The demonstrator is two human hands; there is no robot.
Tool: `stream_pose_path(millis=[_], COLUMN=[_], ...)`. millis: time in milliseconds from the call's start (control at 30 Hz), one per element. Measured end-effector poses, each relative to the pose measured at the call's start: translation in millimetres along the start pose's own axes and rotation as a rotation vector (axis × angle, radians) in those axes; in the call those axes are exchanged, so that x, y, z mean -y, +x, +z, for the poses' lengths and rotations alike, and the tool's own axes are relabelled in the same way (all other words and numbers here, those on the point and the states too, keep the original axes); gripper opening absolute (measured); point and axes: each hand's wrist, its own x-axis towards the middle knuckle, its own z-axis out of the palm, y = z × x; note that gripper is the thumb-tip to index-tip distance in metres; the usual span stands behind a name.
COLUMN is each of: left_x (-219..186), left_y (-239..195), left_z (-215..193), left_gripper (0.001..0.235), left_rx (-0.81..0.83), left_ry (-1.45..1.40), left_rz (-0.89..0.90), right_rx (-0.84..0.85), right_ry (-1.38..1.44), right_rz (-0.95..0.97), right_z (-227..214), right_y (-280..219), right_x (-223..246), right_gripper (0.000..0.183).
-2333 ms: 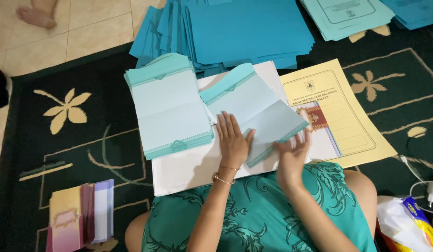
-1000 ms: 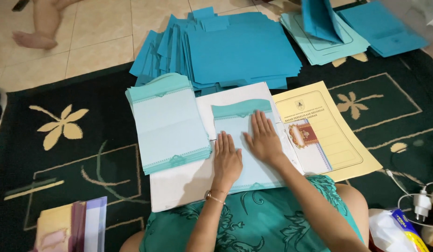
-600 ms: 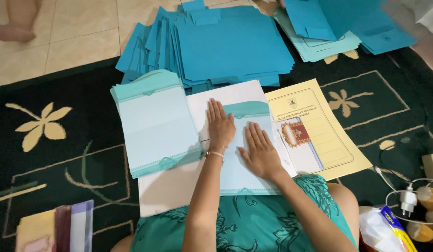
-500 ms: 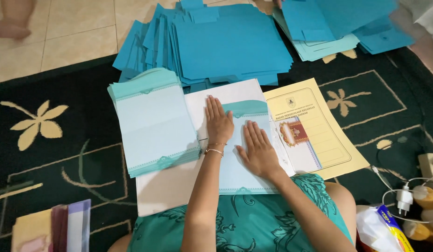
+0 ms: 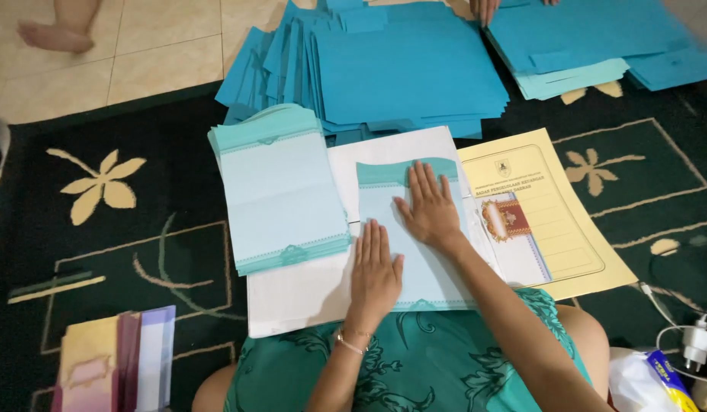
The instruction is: The person sits on the floor and repeatedly inserts small light-blue paper inserts into larger white paper covers. They smooth each insert with their hands and place the assembled unit onto a growing stack on the left. The process is repeated continuously for the duration of the clip.
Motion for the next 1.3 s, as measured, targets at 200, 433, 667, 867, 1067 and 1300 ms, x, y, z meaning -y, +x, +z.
stream_pose_path(millis=[200, 433, 667, 867, 1067, 1300], left_x=[-13.8, -11.5, -8.2, 20.2, 38.9, 20.8], left_y=[-34.2, -35.7, -14.5, 70.6, 157.0, 137.5], left_z=[-4.4, 2.9, 8.1, 38.1, 41.2, 27.2], left_gripper=[0.066, 0.064, 0.064, 0.067, 0.068, 0.064], left_rx=[0.012, -0.024, -0.006, -0.096, -0.074, -0.121], left_ry=[-0.015, -0.043, -0.021, 0.107, 0.107, 0.084], left_rz=[-0.007, 0.002, -0.028, 0.068, 0.007, -0.074], right_rx=[-0.036, -0.085, -0.023, -0.003, 0.031, 0.02], right_ry=[0.03, 0.081, 0.068, 0.055, 0.058, 0.124], right_rz=[0.044, 0.062, 0.063, 0.051, 0.059, 0.088], right_z=[-3.8, 8.6, -1.3, 6.7, -7.3, -14.7], right_y=[36.6, -2.4, -102.4, -113.5, -112.5, -83.2], right_x=[1.3, 12.3, 13.6, 11.8, 13.6, 14.3], right_gripper=[0.084, 0.076, 0.074, 0.074, 0.073, 0.07])
